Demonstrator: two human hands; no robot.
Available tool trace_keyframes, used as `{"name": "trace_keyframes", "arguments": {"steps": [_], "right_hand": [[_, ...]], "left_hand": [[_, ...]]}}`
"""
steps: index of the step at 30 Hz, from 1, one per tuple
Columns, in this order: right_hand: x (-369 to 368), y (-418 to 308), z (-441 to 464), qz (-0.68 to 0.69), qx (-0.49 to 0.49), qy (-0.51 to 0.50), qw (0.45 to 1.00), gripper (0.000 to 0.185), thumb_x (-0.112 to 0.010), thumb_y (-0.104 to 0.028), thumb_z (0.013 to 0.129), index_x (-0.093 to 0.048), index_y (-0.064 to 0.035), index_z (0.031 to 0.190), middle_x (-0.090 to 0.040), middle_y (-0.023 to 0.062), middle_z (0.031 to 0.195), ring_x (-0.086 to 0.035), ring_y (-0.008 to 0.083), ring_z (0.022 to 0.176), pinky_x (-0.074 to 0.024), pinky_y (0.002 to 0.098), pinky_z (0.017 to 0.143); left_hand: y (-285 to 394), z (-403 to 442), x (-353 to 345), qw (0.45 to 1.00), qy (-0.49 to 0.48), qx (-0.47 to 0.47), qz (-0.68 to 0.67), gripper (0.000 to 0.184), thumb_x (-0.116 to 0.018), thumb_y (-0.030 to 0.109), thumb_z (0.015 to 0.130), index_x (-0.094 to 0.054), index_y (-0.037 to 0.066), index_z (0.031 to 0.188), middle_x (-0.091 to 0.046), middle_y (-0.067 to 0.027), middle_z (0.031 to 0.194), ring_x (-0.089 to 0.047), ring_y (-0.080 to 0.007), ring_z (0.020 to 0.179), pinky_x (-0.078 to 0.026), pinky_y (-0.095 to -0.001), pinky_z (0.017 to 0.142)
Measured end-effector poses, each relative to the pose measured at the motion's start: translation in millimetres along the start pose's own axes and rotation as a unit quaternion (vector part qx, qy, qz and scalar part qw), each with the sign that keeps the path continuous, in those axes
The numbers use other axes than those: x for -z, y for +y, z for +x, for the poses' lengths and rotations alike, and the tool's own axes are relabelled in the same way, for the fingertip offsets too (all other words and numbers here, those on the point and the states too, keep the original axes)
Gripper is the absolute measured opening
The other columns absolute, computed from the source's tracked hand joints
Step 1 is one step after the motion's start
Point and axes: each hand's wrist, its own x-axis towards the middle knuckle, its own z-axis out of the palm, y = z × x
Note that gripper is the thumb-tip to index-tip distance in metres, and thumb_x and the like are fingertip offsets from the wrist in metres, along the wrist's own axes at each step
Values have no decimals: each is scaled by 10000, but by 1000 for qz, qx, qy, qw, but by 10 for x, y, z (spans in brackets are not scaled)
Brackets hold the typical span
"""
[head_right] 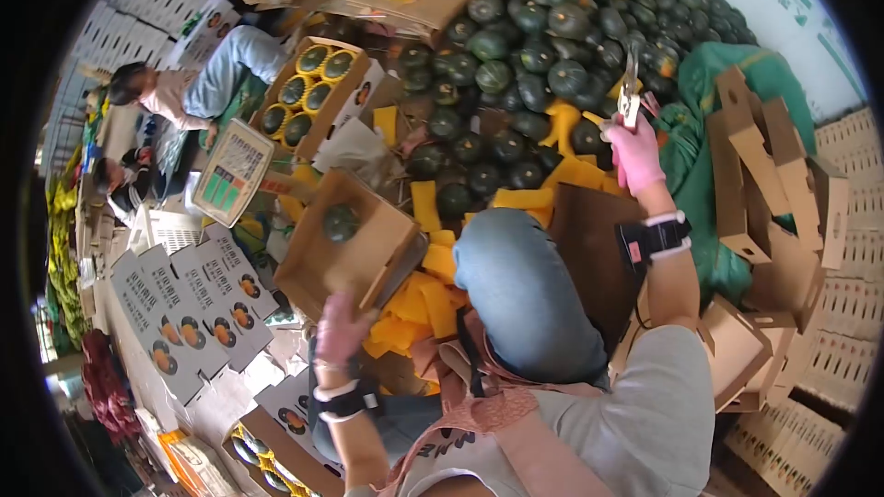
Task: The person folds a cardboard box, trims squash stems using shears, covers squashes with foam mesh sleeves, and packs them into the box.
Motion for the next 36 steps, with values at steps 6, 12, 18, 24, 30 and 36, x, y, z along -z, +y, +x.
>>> {"name": "trace_keyframes", "arguments": {"steps": [6, 12, 18, 24, 30, 36], "right_hand": [[-29, 512, 560, -159, 22, 75, 984, 255, -708, -126, 656, -539, -30, 820, -592, 55, 744, -560, 154, 618, -465, 311, 593], [-921, 984, 1106, -176, -10, 36, 984, 328, -723, -179, 610, -528, -22, 821, -593, 116, 750, -582, 250, 698, -472, 362, 688], [-1805, 1023, 1983, -529, 310, -147, 777, 305, -684, -136, 674, -550, -118, 948, -593, 64, 927, -550, 239, 973, -400, 383, 820], [-2268, 1086, 2207, -741, 363, -322, 463, 326, -696, -284, 731, -590, -122, 994, -579, 14, 952, -547, 194, 975, -391, 351, 834], [-2195, 1182, 2195, -782, 320, -304, 441, 245, -617, -251, 779, -562, -128, 984, -614, 52, 906, -575, 208, 883, -410, 368, 750], [-1960, 789, 1578, -320, 43, -317, 892, 488, -782, -193, 614, -510, -53, 994, -614, 60, 922, -585, 192, 947, -442, 363, 817]], "left_hand": [[906, 329, -296, 989, -126, 8, -81, 697, -700, 429, 741, -454, 70, 1284, -472, -186, 1238, -436, -361, 1156, -377, -439, 974], [1008, 679, -503, 986, -139, -19, -95, 663, -707, 406, 742, -468, 63, 1257, -502, -181, 1185, -453, -365, 1126, -395, -446, 946], [1058, 1300, -438, 966, -220, -16, -134, 623, -662, 371, 779, -452, 67, 1280, -496, -177, 1236, -480, -355, 1128, -406, -440, 947], [1405, 1928, -295, 933, -235, -71, -264, 575, -648, 316, 811, -448, 65, 1288, -518, -190, 1189, -495, -360, 1101, -414, -412, 943], [1623, 2415, -418, 912, -206, -129, -332, 606, -691, 284, 788, -448, 18, 1276, -527, -203, 1151, -507, -364, 1071, -424, -396, 927], [1762, 2626, -465, 745, -38, 21, -666, 783, -781, 168, 711, -360, 59, 1362, -469, -175, 1277, -481, -310, 1167, -415, -406, 978]]}}
